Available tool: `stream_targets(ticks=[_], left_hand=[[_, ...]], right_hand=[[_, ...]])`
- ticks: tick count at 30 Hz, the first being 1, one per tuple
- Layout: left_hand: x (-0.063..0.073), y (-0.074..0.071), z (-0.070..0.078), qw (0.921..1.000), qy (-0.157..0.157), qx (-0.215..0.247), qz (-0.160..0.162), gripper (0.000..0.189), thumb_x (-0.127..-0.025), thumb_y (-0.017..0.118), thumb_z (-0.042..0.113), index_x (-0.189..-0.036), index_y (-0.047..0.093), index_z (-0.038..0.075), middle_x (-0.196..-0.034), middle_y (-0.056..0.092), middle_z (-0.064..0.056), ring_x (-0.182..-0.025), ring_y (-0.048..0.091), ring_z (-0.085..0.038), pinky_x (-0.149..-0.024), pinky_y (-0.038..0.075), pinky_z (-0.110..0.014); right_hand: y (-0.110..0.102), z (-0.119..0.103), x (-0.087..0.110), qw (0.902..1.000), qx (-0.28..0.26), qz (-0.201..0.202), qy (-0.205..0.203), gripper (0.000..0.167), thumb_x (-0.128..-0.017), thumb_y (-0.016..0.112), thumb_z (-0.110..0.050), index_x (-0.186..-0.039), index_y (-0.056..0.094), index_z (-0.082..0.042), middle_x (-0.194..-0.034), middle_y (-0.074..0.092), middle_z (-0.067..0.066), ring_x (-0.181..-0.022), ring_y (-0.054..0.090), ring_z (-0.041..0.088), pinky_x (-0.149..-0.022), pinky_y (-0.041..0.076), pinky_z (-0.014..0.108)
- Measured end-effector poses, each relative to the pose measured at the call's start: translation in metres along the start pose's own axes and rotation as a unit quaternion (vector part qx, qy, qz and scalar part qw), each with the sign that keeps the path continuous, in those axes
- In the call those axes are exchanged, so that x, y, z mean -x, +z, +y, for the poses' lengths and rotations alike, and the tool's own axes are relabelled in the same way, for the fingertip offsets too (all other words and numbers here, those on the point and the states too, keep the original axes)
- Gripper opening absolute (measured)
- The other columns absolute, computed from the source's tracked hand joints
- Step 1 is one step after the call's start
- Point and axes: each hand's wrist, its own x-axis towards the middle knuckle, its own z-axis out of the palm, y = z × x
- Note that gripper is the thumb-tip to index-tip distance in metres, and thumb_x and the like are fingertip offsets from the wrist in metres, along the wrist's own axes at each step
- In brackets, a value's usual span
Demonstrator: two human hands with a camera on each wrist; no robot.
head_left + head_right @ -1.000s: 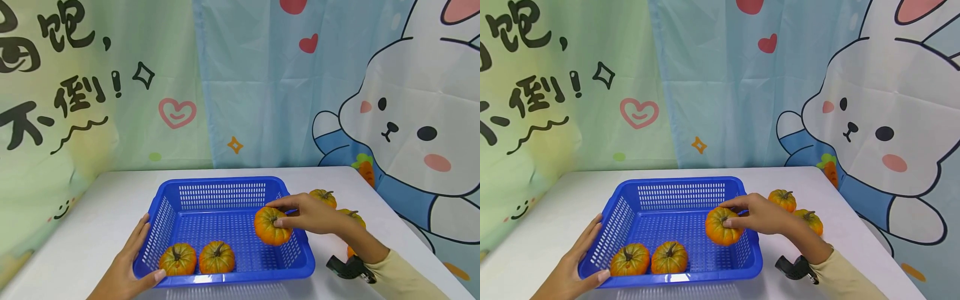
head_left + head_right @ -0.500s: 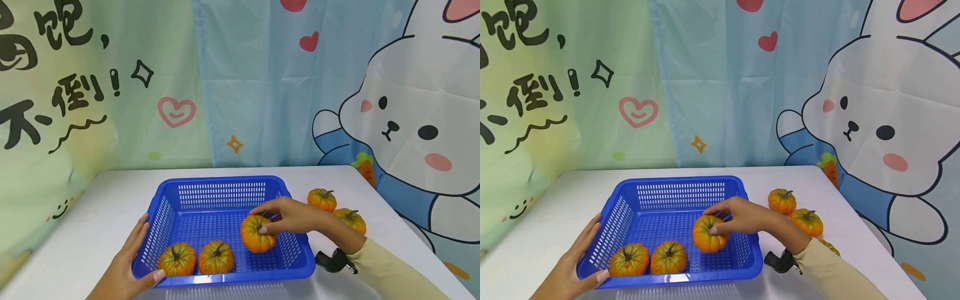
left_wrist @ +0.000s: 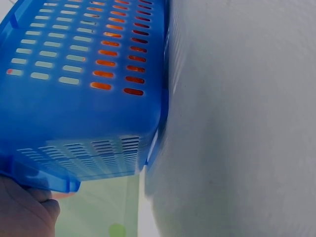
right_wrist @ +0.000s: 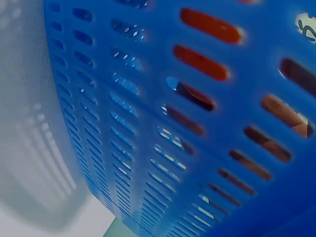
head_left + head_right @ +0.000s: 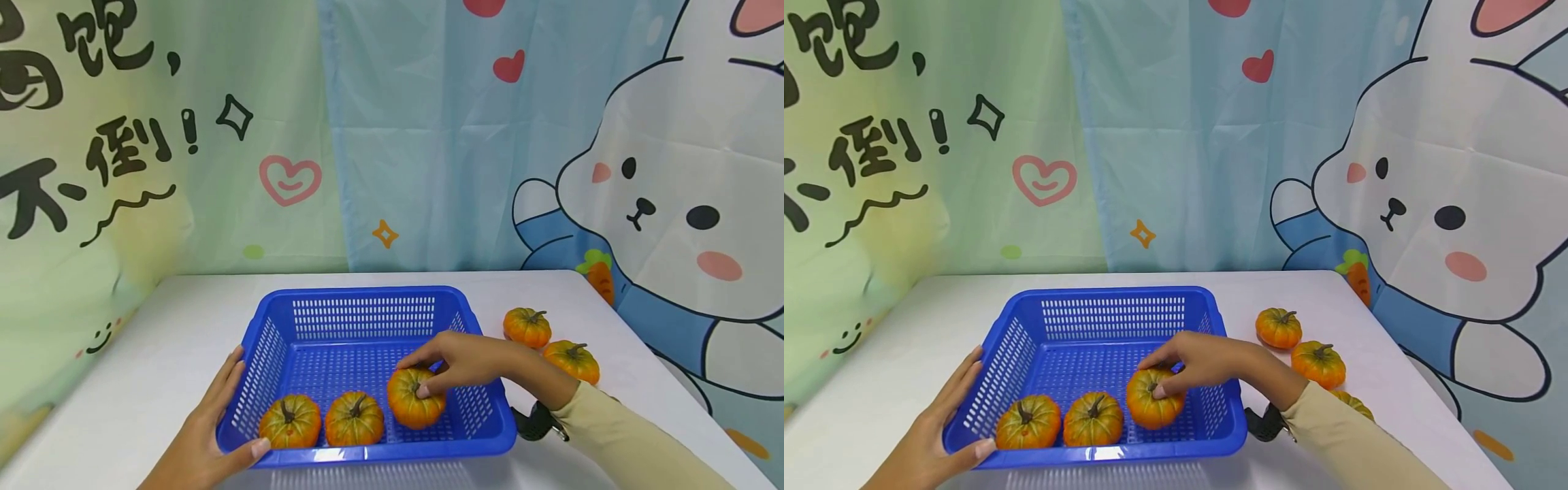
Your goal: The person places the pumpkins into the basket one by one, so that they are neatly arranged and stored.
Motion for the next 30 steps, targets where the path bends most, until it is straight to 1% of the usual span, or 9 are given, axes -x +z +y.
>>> stream_targets(ticks=[4, 10, 16, 19, 24, 26, 30], left_hand=[[0.0, -0.001, 0.0, 1.0, 0.003, -0.001, 0.0, 0.099, -0.081, 0.072, 0.032, -0.157, 0.011, 0.012, -0.163, -0.001, -0.001, -0.141, 0.014, -0.048, -0.094, 0.028, -0.075], [0.0, -0.001, 0.0, 1.0, 0.001, 0.002, 0.0, 0.099, -0.081, 0.072, 0.032, -0.157, 0.012, 0.011, -0.163, 0.0, -0.001, -0.141, 0.014, -0.049, -0.095, 0.027, -0.075], [0.0, 0.0, -0.001, 1.0, -0.005, 0.007, -0.002, 0.099, -0.081, 0.072, 0.032, -0.157, 0.012, 0.01, -0.163, 0.0, -0.001, -0.141, 0.015, -0.049, -0.096, 0.028, -0.073], [-0.001, 0.0, -0.001, 1.0, -0.007, 0.006, -0.002, 0.099, -0.081, 0.072, 0.033, -0.157, 0.012, 0.01, -0.163, 0.0, -0.001, -0.14, 0.016, -0.049, -0.096, 0.029, -0.072], [-0.001, 0.0, -0.002, 1.0, -0.003, 0.007, 0.0, 0.098, -0.081, 0.072, 0.032, -0.157, 0.013, 0.01, -0.163, 0.0, 0.0, -0.14, 0.016, -0.049, -0.096, 0.029, -0.072], [-0.001, 0.0, -0.002, 1.0, -0.002, 0.009, 0.001, 0.098, -0.081, 0.072, 0.032, -0.157, 0.013, 0.01, -0.163, 0.001, -0.001, -0.14, 0.016, -0.049, -0.095, 0.029, -0.072], [-0.001, 0.0, -0.001, 0.9999, 0.0, 0.011, 0.003, 0.099, -0.081, 0.073, 0.032, -0.157, 0.013, 0.011, -0.163, 0.001, -0.001, -0.14, 0.016, -0.05, -0.095, 0.029, -0.072]], right_hand=[[0.0, -0.001, -0.003, 0.9997, 0.016, -0.019, 0.001, 0.044, -0.092, 0.068, -0.024, -0.134, 0.061, -0.012, -0.116, 0.065, -0.012, -0.106, 0.06, 0.003, -0.086, 0.052, 0.024], [0.004, -0.001, -0.011, 0.9987, 0.023, -0.046, 0.002, 0.043, -0.092, 0.069, -0.021, -0.133, 0.061, -0.012, -0.114, 0.065, -0.013, -0.104, 0.06, 0.002, -0.087, 0.05, 0.022], [0.008, 0.002, -0.015, 0.996, 0.041, -0.079, 0.009, 0.042, -0.092, 0.068, -0.022, -0.133, 0.061, -0.014, -0.115, 0.065, -0.013, -0.107, 0.06, 0.003, -0.094, 0.048, 0.027], [0.01, 0.002, -0.016, 0.9952, 0.043, -0.086, 0.018, 0.041, -0.092, 0.068, -0.021, -0.132, 0.062, -0.015, -0.116, 0.065, -0.013, -0.109, 0.059, 0.003, -0.096, 0.047, 0.029], [0.011, 0.001, -0.017, 0.9943, 0.029, -0.093, 0.042, 0.043, -0.089, 0.071, -0.017, -0.131, 0.063, -0.014, -0.117, 0.065, -0.013, -0.11, 0.058, 0.002, -0.094, 0.047, 0.024], [0.011, 0.001, -0.017, 0.9942, 0.02, -0.096, 0.045, 0.045, -0.088, 0.073, -0.016, -0.132, 0.062, -0.013, -0.118, 0.064, -0.013, -0.112, 0.057, 0.002, -0.094, 0.047, 0.024], [0.01, 0.001, -0.015, 0.9942, 0.018, -0.1, 0.035, 0.052, -0.087, 0.075, -0.019, -0.135, 0.059, -0.01, -0.126, 0.062, -0.009, -0.118, 0.054, 0.005, -0.098, 0.044, 0.025]])
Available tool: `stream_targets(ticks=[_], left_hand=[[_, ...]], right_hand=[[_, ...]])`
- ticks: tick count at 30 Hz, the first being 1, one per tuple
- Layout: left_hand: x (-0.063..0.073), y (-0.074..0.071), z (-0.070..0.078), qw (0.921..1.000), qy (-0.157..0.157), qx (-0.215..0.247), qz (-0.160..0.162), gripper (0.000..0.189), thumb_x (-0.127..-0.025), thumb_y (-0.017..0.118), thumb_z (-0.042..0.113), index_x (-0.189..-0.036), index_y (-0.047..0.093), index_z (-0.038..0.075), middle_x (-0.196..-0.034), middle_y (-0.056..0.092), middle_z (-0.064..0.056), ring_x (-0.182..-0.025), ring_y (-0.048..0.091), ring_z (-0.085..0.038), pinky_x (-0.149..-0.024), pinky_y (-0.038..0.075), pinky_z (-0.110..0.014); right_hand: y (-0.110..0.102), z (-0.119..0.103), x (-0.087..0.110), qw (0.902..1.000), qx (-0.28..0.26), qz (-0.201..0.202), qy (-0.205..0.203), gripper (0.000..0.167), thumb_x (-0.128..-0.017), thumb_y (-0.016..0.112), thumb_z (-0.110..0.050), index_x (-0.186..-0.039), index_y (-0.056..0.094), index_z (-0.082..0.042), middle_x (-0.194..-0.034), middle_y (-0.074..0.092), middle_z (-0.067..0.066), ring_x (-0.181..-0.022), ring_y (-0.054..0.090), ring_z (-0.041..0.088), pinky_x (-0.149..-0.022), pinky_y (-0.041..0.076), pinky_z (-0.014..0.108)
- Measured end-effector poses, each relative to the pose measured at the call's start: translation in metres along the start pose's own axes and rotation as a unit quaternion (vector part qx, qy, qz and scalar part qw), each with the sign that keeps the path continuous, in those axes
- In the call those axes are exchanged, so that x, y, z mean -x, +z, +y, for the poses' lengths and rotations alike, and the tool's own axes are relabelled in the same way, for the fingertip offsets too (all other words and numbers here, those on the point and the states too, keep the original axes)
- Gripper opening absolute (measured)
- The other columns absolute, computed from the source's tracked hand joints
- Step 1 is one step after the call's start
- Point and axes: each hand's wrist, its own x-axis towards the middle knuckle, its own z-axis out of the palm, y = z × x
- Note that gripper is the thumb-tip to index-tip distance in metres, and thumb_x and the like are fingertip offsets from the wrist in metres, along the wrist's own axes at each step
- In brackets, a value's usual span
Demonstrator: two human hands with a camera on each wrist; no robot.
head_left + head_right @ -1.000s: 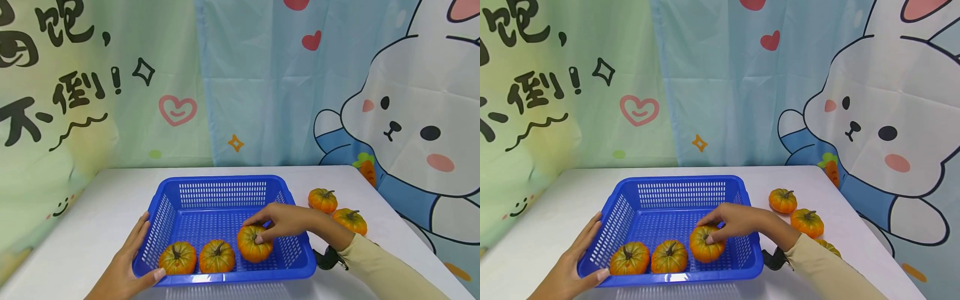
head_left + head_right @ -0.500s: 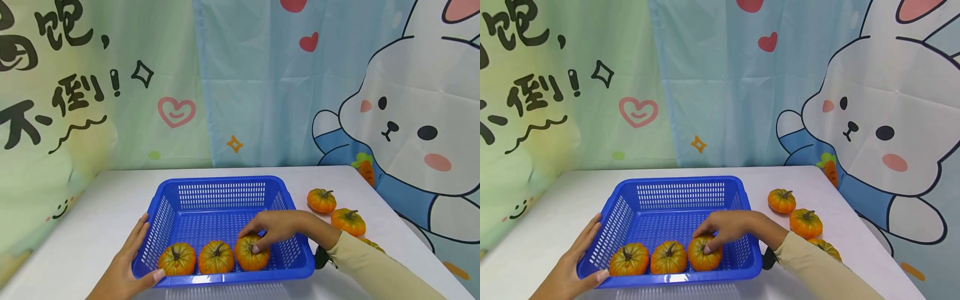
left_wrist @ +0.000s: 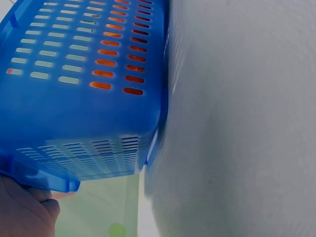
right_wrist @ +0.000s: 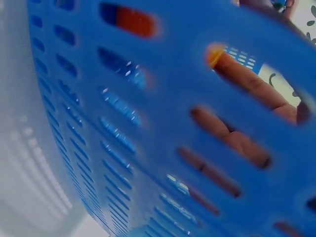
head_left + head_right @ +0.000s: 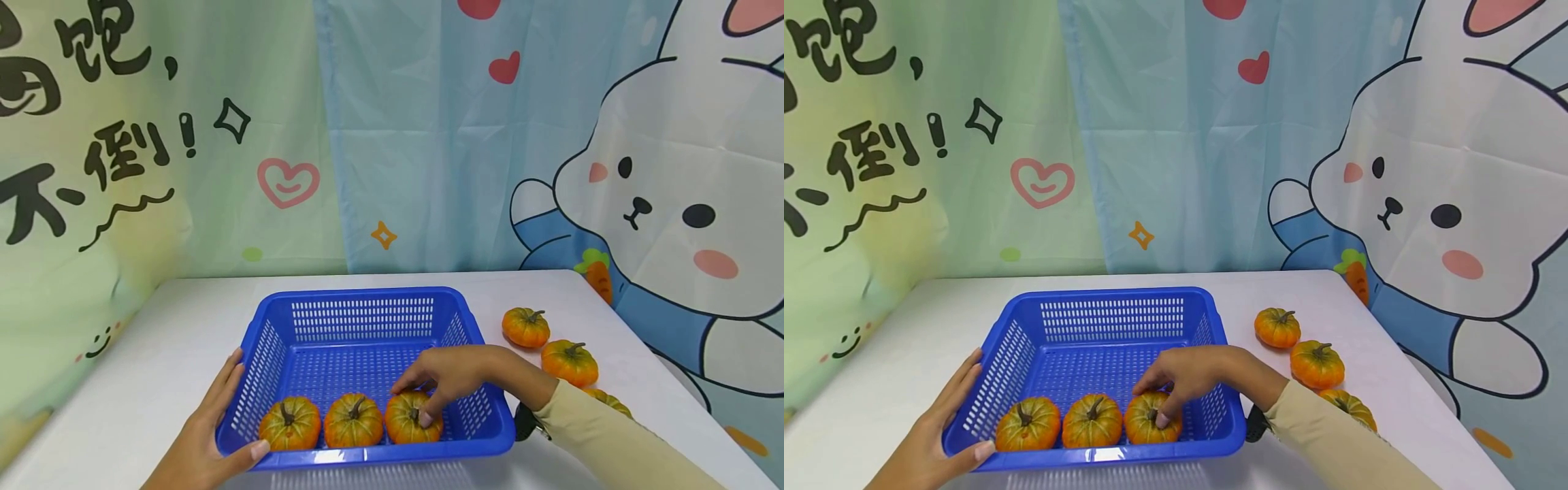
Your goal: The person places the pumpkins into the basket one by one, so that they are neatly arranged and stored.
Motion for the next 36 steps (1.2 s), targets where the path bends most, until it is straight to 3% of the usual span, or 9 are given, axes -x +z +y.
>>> stream_targets(ticks=[10, 16, 21, 28, 36], left_hand=[[-0.002, -0.001, 0.001, 1.0, 0.0, -0.001, -0.005, 0.099, -0.081, 0.072, 0.032, -0.157, 0.012, 0.013, -0.163, 0.001, -0.003, -0.14, 0.017, -0.051, -0.096, 0.03, -0.07], [-0.002, -0.001, 0.001, 1.0, 0.007, 0.0, -0.004, 0.1, -0.081, 0.073, 0.031, -0.157, 0.012, 0.012, -0.163, 0.001, -0.004, -0.14, 0.015, -0.05, -0.096, 0.028, -0.072], [0.0, -0.001, 0.0, 1.0, -0.003, 0.002, 0.001, 0.1, -0.081, 0.074, 0.031, -0.157, 0.013, 0.011, -0.163, 0.002, -0.003, -0.141, 0.016, -0.049, -0.095, 0.028, -0.074], [0.001, 0.0, 0.001, 0.9999, -0.002, -0.002, 0.012, 0.101, -0.08, 0.075, 0.031, -0.158, 0.013, 0.015, -0.163, 0.004, 0.0, -0.14, 0.019, -0.049, -0.094, 0.029, -0.074], [0.001, 0.002, 0.006, 0.9996, -0.024, -0.01, 0.013, 0.101, -0.081, 0.074, 0.036, -0.157, 0.012, 0.013, -0.163, 0.003, 0.003, -0.139, 0.021, -0.05, -0.095, 0.03, -0.072]], right_hand=[[0.0, -0.003, 0.014, 0.9982, -0.03, 0.052, -0.007, 0.062, -0.083, 0.078, -0.026, -0.138, 0.055, -0.008, -0.134, 0.058, -0.001, -0.125, 0.052, 0.016, -0.1, 0.044, 0.028], [-0.003, -0.004, 0.026, 0.9952, -0.037, 0.09, -0.01, 0.059, -0.085, 0.077, -0.026, -0.139, 0.055, -0.017, -0.134, 0.059, 0.0, -0.126, 0.052, 0.024, -0.101, 0.044, 0.041], [-0.004, -0.003, 0.039, 0.9912, -0.04, 0.123, -0.026, 0.057, -0.087, 0.074, -0.028, -0.139, 0.055, -0.013, -0.134, 0.059, 0.001, -0.126, 0.052, 0.026, -0.101, 0.044, 0.037], [-0.002, 0.004, 0.064, 0.9766, -0.072, 0.201, -0.026, 0.06, -0.088, 0.073, -0.031, -0.139, 0.054, -0.007, -0.136, 0.057, 0.007, -0.126, 0.051, 0.032, -0.098, 0.044, 0.051], [0.004, 0.009, 0.092, 0.9599, -0.076, 0.27, -0.014, 0.057, -0.089, 0.071, -0.026, -0.137, 0.054, -0.001, -0.135, 0.056, 0.014, -0.122, 0.052, 0.041, -0.09, 0.051, 0.041]])
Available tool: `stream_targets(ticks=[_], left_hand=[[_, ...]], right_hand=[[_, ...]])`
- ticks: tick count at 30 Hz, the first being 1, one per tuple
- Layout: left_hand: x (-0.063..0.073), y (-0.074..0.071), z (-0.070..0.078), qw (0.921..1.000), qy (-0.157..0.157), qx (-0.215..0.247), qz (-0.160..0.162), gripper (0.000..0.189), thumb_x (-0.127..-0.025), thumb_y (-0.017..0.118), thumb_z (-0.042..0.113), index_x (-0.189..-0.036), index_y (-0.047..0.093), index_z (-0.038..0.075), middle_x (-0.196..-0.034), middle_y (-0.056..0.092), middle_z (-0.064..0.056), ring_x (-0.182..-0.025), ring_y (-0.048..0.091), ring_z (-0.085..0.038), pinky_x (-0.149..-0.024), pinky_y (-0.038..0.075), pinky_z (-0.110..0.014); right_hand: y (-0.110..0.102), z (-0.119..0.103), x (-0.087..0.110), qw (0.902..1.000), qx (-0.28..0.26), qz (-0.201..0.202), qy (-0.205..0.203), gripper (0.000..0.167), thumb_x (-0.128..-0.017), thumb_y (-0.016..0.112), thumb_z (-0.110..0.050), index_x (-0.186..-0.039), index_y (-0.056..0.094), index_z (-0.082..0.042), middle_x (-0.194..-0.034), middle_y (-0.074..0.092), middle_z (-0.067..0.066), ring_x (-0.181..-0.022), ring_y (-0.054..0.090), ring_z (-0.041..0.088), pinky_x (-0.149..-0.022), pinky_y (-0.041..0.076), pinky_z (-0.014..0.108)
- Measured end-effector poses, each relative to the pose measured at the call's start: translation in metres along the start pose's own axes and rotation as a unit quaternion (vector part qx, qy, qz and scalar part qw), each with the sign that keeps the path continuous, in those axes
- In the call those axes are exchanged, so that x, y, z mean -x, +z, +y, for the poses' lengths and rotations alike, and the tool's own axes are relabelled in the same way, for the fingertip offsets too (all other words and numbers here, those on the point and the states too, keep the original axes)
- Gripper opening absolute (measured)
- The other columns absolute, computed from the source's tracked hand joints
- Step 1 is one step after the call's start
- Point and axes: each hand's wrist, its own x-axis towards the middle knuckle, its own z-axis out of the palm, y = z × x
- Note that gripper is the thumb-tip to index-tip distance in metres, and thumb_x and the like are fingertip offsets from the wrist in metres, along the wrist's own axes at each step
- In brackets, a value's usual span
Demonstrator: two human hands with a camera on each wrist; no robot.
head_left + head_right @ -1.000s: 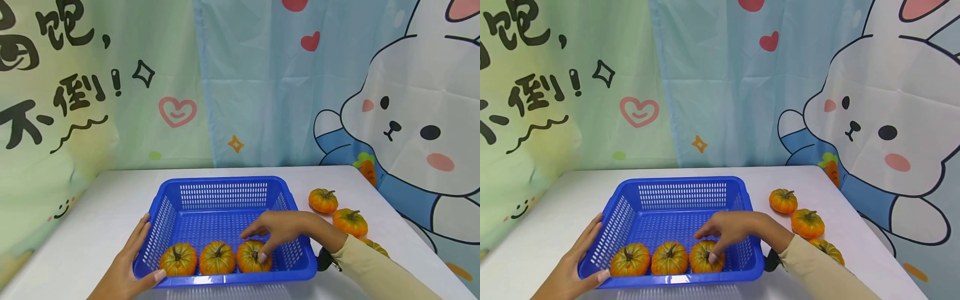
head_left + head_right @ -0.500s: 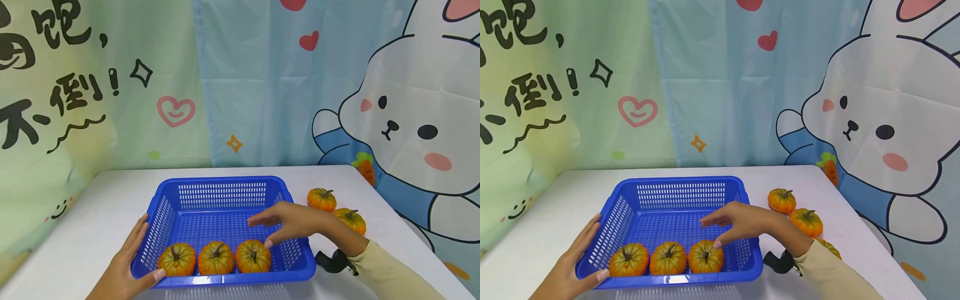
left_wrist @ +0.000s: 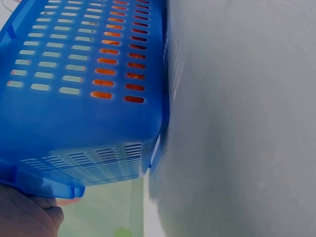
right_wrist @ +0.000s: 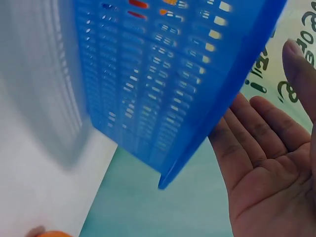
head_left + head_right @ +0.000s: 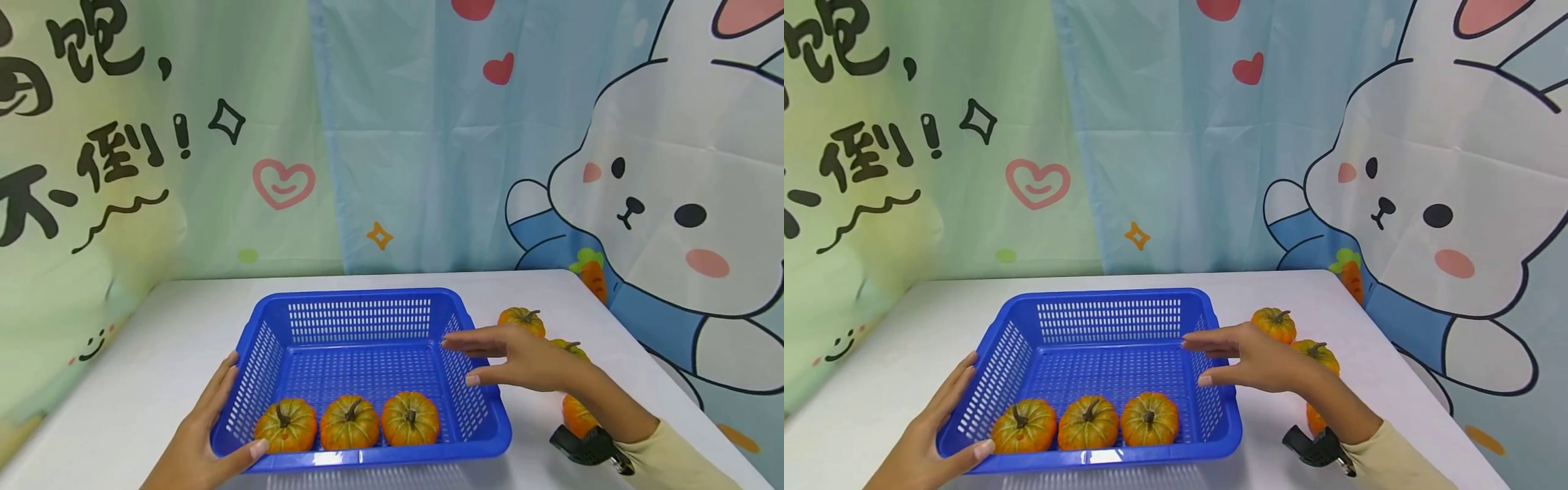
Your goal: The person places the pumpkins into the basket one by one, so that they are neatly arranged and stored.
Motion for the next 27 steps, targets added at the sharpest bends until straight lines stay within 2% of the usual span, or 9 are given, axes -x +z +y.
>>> stream_targets(ticks=[7, 12, 18, 23, 27], left_hand=[[-0.001, 0.0, 0.0, 0.9998, -0.018, -0.008, -0.002, 0.102, -0.081, 0.074, 0.038, -0.157, 0.012, 0.01, -0.163, 0.004, -0.002, -0.139, 0.021, -0.051, -0.096, 0.029, -0.071], [-0.001, 0.001, 0.001, 0.9997, -0.021, -0.013, -0.001, 0.103, -0.081, 0.074, 0.039, -0.157, 0.013, 0.01, -0.163, 0.004, -0.003, -0.139, 0.02, -0.05, -0.097, 0.028, -0.072], [-0.001, 0.001, 0.002, 0.9996, -0.025, -0.016, 0.001, 0.104, -0.08, 0.075, 0.041, -0.157, 0.012, 0.011, -0.163, 0.005, -0.004, -0.139, 0.02, -0.05, -0.097, 0.028, -0.072], [-0.001, 0.001, 0.002, 0.9997, -0.018, -0.017, 0.003, 0.103, -0.08, 0.075, 0.04, -0.157, 0.013, 0.01, -0.163, 0.005, -0.003, -0.139, 0.021, -0.05, -0.096, 0.029, -0.071], [-0.001, 0.0, 0.001, 0.9998, -0.011, -0.018, 0.007, 0.103, -0.08, 0.075, 0.04, -0.157, 0.014, 0.009, -0.163, 0.005, -0.003, -0.139, 0.022, -0.05, -0.096, 0.03, -0.071]], right_hand=[[-0.003, 0.003, 0.016, 0.9975, 0.029, 0.064, -0.009, 0.049, -0.09, 0.07, -0.021, -0.133, 0.058, -0.001, -0.13, 0.061, 0.012, -0.117, 0.059, 0.033, -0.084, 0.054, 0.033], [-0.003, 0.008, 0.027, 0.9924, 0.033, 0.119, 0.009, 0.039, -0.095, 0.065, -0.021, -0.129, 0.062, -0.003, -0.124, 0.064, 0.011, -0.112, 0.063, 0.027, -0.082, 0.055, 0.031], [-0.008, 0.014, 0.041, 0.9904, 0.02, 0.135, 0.02, 0.038, -0.096, 0.063, -0.019, -0.129, 0.062, -0.001, -0.123, 0.065, 0.013, -0.108, 0.065, 0.023, -0.08, 0.056, 0.031], [-0.01, 0.017, 0.054, 0.9836, 0.043, 0.166, 0.055, 0.039, -0.095, 0.064, -0.021, -0.13, 0.062, -0.003, -0.121, 0.066, 0.011, -0.104, 0.067, 0.02, -0.079, 0.056, 0.03], [-0.012, 0.019, 0.064, 0.9747, 0.07, 0.193, 0.089, 0.039, -0.094, 0.065, -0.019, -0.128, 0.062, -0.001, -0.118, 0.068, 0.011, -0.107, 0.065, 0.029, -0.077, 0.057, 0.031]])
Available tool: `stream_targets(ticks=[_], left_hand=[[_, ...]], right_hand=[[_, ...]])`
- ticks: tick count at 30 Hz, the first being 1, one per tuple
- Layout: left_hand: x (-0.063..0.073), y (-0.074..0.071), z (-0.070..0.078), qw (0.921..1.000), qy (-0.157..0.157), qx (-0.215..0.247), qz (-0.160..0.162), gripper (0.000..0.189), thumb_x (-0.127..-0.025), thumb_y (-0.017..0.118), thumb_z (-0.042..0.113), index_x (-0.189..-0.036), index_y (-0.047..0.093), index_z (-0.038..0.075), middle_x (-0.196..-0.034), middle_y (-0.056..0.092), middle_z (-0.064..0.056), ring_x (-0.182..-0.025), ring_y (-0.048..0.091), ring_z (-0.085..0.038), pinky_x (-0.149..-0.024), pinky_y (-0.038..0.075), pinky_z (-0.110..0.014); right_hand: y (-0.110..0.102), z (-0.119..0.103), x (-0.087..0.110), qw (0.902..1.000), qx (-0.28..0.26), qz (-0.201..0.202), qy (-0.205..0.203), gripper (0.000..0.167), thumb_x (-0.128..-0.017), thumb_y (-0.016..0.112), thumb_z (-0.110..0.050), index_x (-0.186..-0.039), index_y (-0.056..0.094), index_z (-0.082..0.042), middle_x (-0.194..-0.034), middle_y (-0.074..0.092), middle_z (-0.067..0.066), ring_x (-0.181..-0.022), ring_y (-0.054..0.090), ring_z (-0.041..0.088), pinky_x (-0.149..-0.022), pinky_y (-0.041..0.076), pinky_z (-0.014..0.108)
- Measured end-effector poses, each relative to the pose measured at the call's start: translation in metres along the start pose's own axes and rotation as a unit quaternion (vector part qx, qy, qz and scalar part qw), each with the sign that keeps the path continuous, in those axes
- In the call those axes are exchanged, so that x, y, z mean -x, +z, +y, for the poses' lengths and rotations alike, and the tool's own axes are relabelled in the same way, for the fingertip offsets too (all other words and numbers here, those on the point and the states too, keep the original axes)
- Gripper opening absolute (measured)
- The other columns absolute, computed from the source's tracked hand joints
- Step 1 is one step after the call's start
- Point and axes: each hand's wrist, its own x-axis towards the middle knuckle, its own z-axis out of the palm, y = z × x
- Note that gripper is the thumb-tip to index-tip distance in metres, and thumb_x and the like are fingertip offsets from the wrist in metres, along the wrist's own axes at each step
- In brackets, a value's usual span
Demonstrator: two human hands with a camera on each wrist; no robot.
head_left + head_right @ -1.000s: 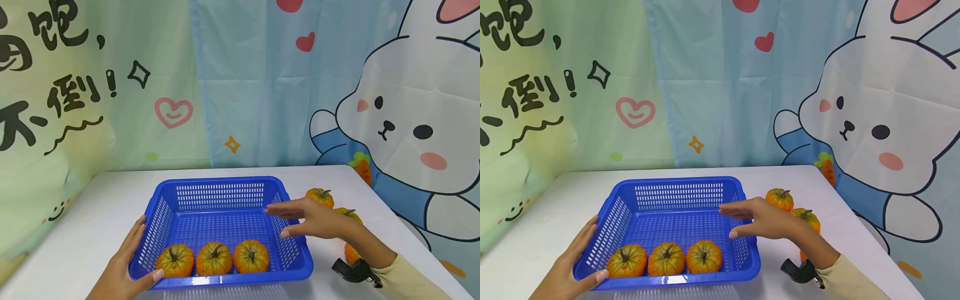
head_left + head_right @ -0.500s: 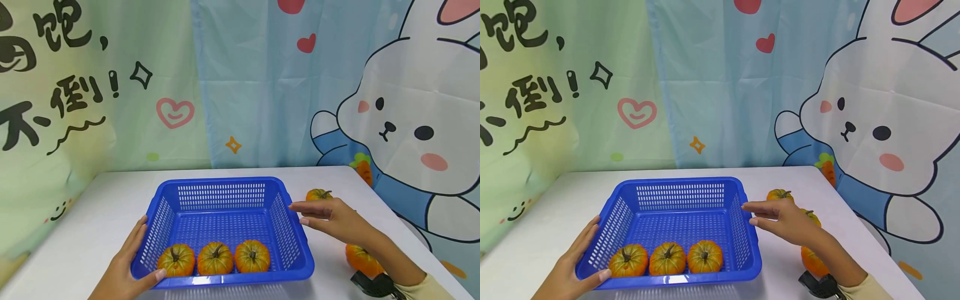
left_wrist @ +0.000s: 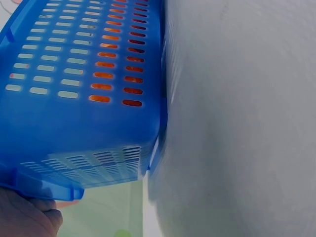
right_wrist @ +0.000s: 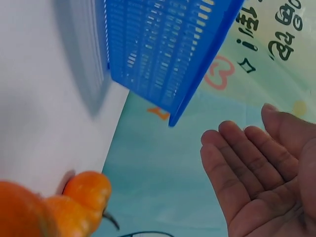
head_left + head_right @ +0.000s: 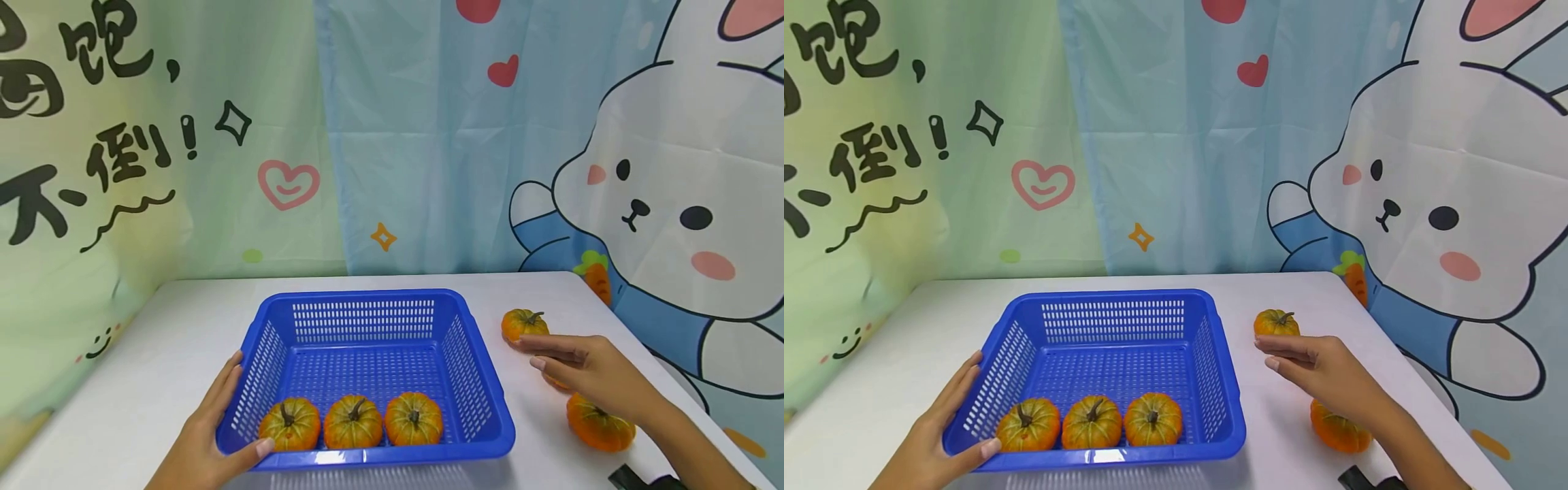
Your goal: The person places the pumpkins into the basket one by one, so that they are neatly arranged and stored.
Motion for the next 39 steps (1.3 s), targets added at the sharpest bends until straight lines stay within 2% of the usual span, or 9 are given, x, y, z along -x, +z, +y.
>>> stream_targets(ticks=[5, 12, 18, 20, 24, 27, 30, 36, 39], left_hand=[[-0.001, 0.001, -0.001, 1.0, 0.003, 0.004, -0.001, 0.104, -0.079, 0.076, 0.038, -0.157, 0.013, 0.009, -0.163, 0.006, -0.004, -0.138, 0.022, -0.05, -0.096, 0.03, -0.071], [-0.002, -0.002, 0.003, 0.9994, -0.027, -0.01, -0.018, 0.106, -0.08, 0.073, 0.047, -0.158, 0.008, 0.015, -0.163, 0.002, -0.002, -0.139, 0.02, -0.049, -0.096, 0.028, -0.072], [-0.003, -0.003, 0.003, 0.999, -0.035, -0.012, -0.024, 0.107, -0.08, 0.073, 0.048, -0.158, 0.007, 0.014, -0.163, 0.002, -0.003, -0.139, 0.02, -0.049, -0.097, 0.028, -0.072], [-0.003, -0.002, 0.003, 0.9991, -0.034, -0.011, -0.023, 0.107, -0.08, 0.073, 0.047, -0.158, 0.007, 0.014, -0.163, 0.002, -0.004, -0.14, 0.02, -0.049, -0.097, 0.028, -0.072], [-0.002, -0.001, 0.001, 0.9996, -0.02, -0.012, -0.015, 0.107, -0.08, 0.075, 0.044, -0.157, 0.009, 0.012, -0.163, 0.004, -0.005, -0.139, 0.021, -0.05, -0.096, 0.028, -0.072], [-0.001, 0.0, -0.001, 1.0, 0.001, -0.008, -0.005, 0.107, -0.079, 0.076, 0.041, -0.157, 0.01, 0.012, -0.163, 0.005, -0.004, -0.139, 0.021, -0.05, -0.096, 0.029, -0.073], [0.0, 0.001, -0.002, 0.9998, 0.018, -0.002, 0.005, 0.107, -0.077, 0.077, 0.037, -0.157, 0.012, 0.01, -0.163, 0.006, -0.004, -0.139, 0.021, -0.05, -0.096, 0.029, -0.074], [-0.001, 0.0, -0.001, 0.9999, 0.011, -0.004, 0.005, 0.105, -0.078, 0.076, 0.039, -0.157, 0.013, 0.009, -0.163, 0.006, -0.004, -0.14, 0.019, -0.048, -0.096, 0.028, -0.074], [-0.001, -0.001, -0.001, 1.0, 0.007, -0.004, 0.003, 0.105, -0.079, 0.076, 0.039, -0.157, 0.013, 0.009, -0.163, 0.005, -0.004, -0.141, 0.018, -0.048, -0.097, 0.027, -0.074]], right_hand=[[-0.007, 0.007, 0.014, 0.9988, 0.034, 0.015, 0.031, 0.036, -0.094, 0.065, -0.018, -0.127, 0.064, -0.003, -0.119, 0.067, 0.011, -0.112, 0.062, 0.035, -0.075, 0.057, 0.029], [-0.019, 0.023, 0.036, 0.9948, 0.077, 0.05, 0.044, 0.036, -0.093, 0.067, -0.021, -0.124, 0.067, -0.004, -0.121, 0.066, 0.012, -0.107, 0.065, 0.02, -0.073, 0.056, 0.024], [-0.025, 0.036, 0.049, 0.9906, 0.101, 0.064, 0.066, 0.04, -0.092, 0.069, -0.022, -0.124, 0.065, 0.002, -0.122, 0.064, 0.017, -0.11, 0.061, 0.035, -0.072, 0.058, 0.03], [-0.026, 0.04, 0.052, 0.9903, 0.098, 0.071, 0.068, 0.04, -0.091, 0.069, -0.02, -0.123, 0.064, 0.005, -0.121, 0.064, 0.02, -0.107, 0.063, 0.033, -0.071, 0.058, 0.031], [-0.027, 0.05, 0.057, 0.9875, 0.112, 0.09, 0.064, 0.04, -0.091, 0.069, -0.018, -0.122, 0.064, 0.007, -0.12, 0.064, 0.022, -0.101, 0.065, 0.01, -0.069, 0.058, 0.027], [-0.028, 0.057, 0.061, 0.9852, 0.122, 0.091, 0.077, 0.043, -0.092, 0.069, -0.02, -0.123, 0.062, 0.008, -0.122, 0.062, 0.024, -0.104, 0.065, 0.017, -0.069, 0.057, 0.024], [-0.029, 0.063, 0.064, 0.9831, 0.125, 0.083, 0.105, 0.049, -0.091, 0.069, -0.024, -0.125, 0.059, 0.01, -0.125, 0.059, 0.027, -0.112, 0.057, 0.044, -0.071, 0.057, 0.027], [-0.03, 0.078, 0.068, 0.9761, 0.14, 0.06, 0.154, 0.067, -0.089, 0.07, -0.035, -0.133, 0.051, 0.012, -0.132, 0.05, 0.034, -0.118, 0.043, 0.057, -0.084, 0.049, 0.055], [-0.029, 0.087, 0.07, 0.9752, 0.139, 0.05, 0.165, 0.073, -0.088, 0.071, -0.038, -0.136, 0.048, 0.011, -0.135, 0.047, 0.035, -0.119, 0.043, 0.056, -0.086, 0.047, 0.054]])
